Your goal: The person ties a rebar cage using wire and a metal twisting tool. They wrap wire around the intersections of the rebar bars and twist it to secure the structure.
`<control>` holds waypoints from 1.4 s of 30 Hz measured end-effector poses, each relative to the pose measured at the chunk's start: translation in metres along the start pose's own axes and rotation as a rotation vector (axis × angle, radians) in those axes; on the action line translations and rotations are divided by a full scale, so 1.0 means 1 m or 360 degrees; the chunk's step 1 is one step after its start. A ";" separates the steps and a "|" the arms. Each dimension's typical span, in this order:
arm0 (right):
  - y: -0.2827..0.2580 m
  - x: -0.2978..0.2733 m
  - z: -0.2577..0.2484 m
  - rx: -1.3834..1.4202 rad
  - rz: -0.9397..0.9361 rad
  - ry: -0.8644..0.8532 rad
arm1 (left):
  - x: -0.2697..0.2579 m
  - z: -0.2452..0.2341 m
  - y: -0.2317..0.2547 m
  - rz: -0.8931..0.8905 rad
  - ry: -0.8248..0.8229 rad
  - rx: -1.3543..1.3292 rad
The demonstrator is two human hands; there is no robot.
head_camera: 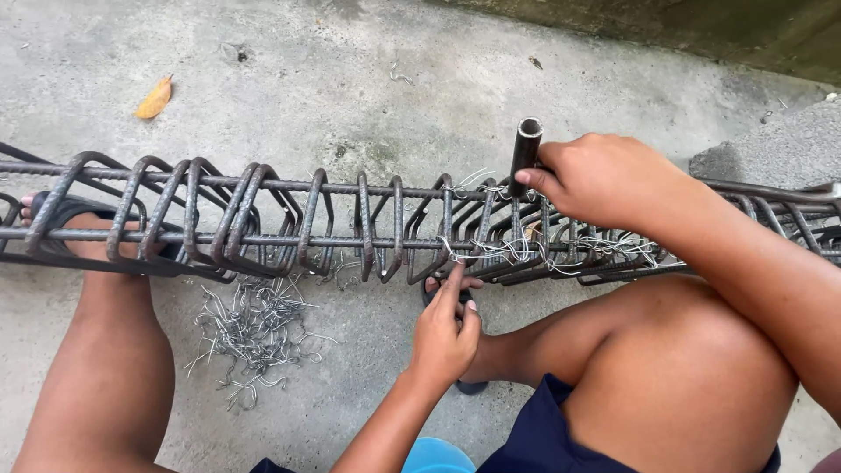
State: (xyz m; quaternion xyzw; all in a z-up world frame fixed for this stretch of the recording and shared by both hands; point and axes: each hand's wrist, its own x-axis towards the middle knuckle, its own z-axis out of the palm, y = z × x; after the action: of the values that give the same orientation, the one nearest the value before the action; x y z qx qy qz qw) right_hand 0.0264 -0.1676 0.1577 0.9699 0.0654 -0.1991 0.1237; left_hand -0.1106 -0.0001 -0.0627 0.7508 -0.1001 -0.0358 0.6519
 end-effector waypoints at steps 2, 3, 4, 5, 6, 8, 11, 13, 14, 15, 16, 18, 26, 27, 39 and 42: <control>-0.002 0.001 0.003 0.0116 -0.0033 -0.0155 | 0.001 -0.001 0.007 0.0053 0.0016 -0.0034; -0.001 0.007 0.010 0.0116 -0.0041 -0.0151 | 0.001 -0.001 0.005 0.0053 0.0023 -0.0029; 0.001 0.012 0.017 0.0101 -0.0102 -0.0170 | 0.000 -0.001 0.004 0.0077 0.0022 -0.0036; 0.003 0.015 0.024 0.0090 -0.0155 -0.0189 | 0.000 0.000 0.003 0.0104 0.0014 -0.0044; -0.003 0.017 0.025 0.0093 -0.0155 -0.0187 | -0.001 -0.001 0.006 0.0105 0.0012 -0.0041; -0.012 0.020 0.027 -0.0019 -0.0214 -0.0127 | 0.001 -0.003 0.009 0.0150 -0.0021 -0.0003; -0.010 0.022 0.033 0.0213 -0.0132 -0.0148 | 0.003 -0.003 0.015 0.0165 -0.0094 -0.0010; -0.011 0.024 0.034 0.0188 -0.0142 -0.0182 | 0.003 -0.007 0.017 0.0170 -0.0121 0.0021; -0.011 0.025 0.035 0.0165 -0.0152 -0.0214 | 0.004 -0.009 0.018 0.0176 -0.0151 0.0054; -0.014 0.024 0.036 0.0170 -0.0156 -0.0221 | 0.003 -0.010 0.015 0.0167 -0.0153 0.0056; -0.016 0.024 0.037 0.0146 -0.0183 -0.0242 | 0.003 -0.011 0.012 0.0174 -0.0172 0.0090; -0.016 0.026 0.036 0.0113 -0.0194 -0.0246 | 0.006 -0.013 0.009 0.0206 -0.0194 0.0116; -0.032 -0.004 -0.020 0.0065 -0.0218 -0.0256 | 0.003 -0.019 0.014 0.0112 -0.0235 0.0166; -0.032 -0.005 -0.018 0.0060 -0.0221 -0.0258 | 0.003 -0.019 0.014 0.0111 -0.0231 0.0163; -0.014 0.003 0.061 0.0055 -0.0935 0.0057 | 0.002 -0.011 0.005 0.0095 -0.0207 0.0232; -0.014 0.002 0.064 0.0039 -0.0973 0.0218 | 0.001 -0.012 0.008 0.0070 -0.0216 0.0252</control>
State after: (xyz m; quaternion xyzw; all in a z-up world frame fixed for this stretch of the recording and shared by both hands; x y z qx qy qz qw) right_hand 0.0021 -0.1708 0.0965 0.9179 0.3598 -0.1620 0.0418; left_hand -0.1082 0.0107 -0.0525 0.7935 -0.1631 -0.0641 0.5828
